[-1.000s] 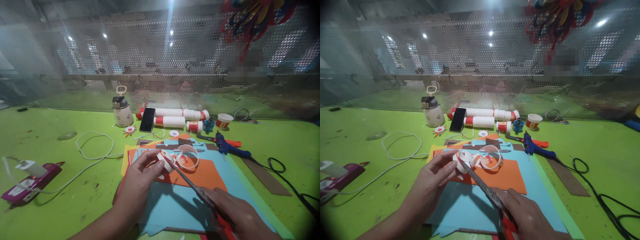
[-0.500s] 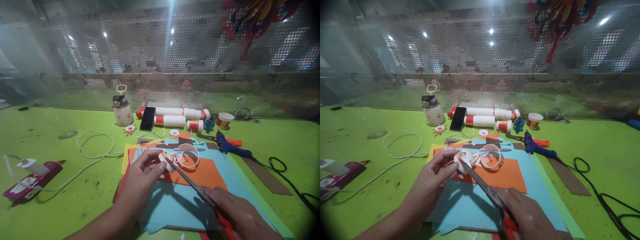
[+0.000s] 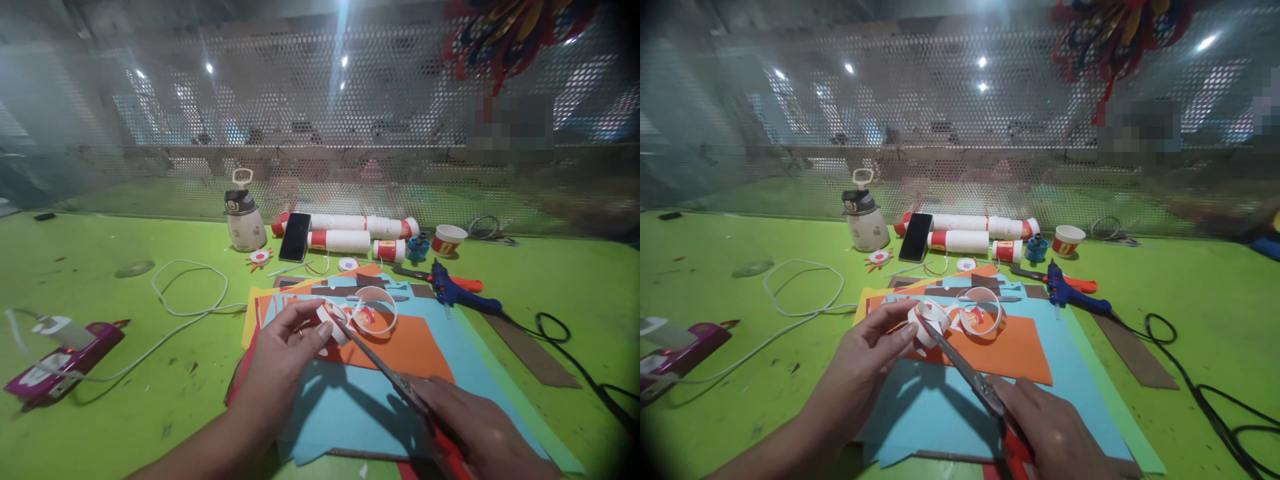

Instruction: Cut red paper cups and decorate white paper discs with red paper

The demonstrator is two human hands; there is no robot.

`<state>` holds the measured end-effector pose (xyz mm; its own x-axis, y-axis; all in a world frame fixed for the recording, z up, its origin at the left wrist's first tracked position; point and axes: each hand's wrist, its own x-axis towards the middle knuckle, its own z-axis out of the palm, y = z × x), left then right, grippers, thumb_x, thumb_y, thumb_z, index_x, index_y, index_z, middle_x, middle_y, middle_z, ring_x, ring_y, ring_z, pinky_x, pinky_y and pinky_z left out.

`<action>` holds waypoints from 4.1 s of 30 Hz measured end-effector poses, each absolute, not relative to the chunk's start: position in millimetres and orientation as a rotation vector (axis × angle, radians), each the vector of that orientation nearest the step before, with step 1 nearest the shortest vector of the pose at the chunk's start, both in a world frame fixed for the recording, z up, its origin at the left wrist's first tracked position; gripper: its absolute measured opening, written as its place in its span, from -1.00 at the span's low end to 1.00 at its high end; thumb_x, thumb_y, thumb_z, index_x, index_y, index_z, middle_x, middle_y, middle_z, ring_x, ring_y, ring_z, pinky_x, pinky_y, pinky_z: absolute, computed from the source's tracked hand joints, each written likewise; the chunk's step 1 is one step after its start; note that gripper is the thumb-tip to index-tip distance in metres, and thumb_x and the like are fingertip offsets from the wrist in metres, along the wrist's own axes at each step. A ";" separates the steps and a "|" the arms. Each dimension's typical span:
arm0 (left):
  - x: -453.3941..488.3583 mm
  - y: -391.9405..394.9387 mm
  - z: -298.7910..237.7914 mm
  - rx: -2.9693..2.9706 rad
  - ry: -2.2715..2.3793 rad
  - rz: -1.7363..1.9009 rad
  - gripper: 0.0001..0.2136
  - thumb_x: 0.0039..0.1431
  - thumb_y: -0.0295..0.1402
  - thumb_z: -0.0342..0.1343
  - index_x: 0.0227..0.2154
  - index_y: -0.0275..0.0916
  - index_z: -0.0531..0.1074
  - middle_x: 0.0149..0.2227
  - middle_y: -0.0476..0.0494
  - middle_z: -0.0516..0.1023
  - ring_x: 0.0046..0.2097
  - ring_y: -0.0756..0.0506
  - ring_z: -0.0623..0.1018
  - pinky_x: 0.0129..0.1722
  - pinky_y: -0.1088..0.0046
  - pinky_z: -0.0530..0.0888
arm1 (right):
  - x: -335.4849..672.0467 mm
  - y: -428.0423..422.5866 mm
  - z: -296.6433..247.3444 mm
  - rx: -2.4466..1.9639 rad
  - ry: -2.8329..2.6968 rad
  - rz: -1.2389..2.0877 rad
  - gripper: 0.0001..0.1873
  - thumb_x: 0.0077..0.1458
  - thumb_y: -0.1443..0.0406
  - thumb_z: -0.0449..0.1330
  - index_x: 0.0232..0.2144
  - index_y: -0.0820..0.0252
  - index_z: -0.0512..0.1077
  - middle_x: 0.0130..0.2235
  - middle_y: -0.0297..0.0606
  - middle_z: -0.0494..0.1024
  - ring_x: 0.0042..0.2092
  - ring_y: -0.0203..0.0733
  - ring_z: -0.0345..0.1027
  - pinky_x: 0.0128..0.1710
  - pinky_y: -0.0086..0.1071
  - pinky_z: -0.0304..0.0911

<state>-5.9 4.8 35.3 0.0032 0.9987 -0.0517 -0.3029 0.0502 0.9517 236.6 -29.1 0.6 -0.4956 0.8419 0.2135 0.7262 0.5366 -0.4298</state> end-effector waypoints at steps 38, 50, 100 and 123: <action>-6.6 4.7 33.9 0.962 1.009 1.302 -0.66 0.09 -0.25 0.28 -0.08 -0.23 0.51 -0.16 -0.21 0.59 -0.18 -0.12 0.54 -0.06 0.27 0.43 | 236.8 -28.4 -1.5 -1.250 -2.391 0.405 -0.66 0.12 0.31 0.19 -0.01 0.10 0.44 -0.28 -0.20 0.58 -0.27 -0.09 0.50 -0.31 -0.31 0.40; -3.5 5.4 36.6 0.941 1.084 1.355 -0.69 -0.02 -0.32 0.36 -0.18 -0.24 0.53 -0.20 -0.16 0.66 -0.20 -0.09 0.60 -0.14 0.41 0.49 | 237.9 -28.2 -1.6 -1.224 -2.318 0.484 -0.60 0.10 0.24 0.24 0.03 0.07 0.44 -0.29 -0.19 0.58 -0.27 -0.08 0.50 -0.31 -0.32 0.41; -3.9 3.0 32.1 0.957 1.049 1.342 -0.66 0.06 -0.28 0.31 -0.11 -0.26 0.48 -0.18 -0.19 0.64 -0.20 -0.10 0.61 -0.13 0.36 0.51 | 240.1 -27.3 -6.0 -1.216 -2.404 0.443 -0.52 0.11 0.27 0.23 0.11 0.08 0.37 -0.12 -0.20 0.63 -0.16 -0.12 0.53 -0.23 -0.35 0.45; -0.2 1.4 36.2 0.913 1.046 1.395 -0.71 0.03 -0.32 0.32 -0.17 -0.23 0.50 -0.16 -0.18 0.65 -0.20 -0.10 0.61 -0.11 0.37 0.48 | 238.3 -30.3 -0.5 -1.326 -2.334 0.600 -0.50 0.07 0.25 0.26 0.10 0.01 0.42 -0.06 -0.17 0.62 -0.10 -0.02 0.53 -0.15 -0.24 0.47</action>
<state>-0.2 1.4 36.2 -0.0887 0.9955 -0.0336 -0.3119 0.0043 0.9501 238.3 -30.3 -0.5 -0.4772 0.8704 0.1208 0.7042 0.4610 -0.5400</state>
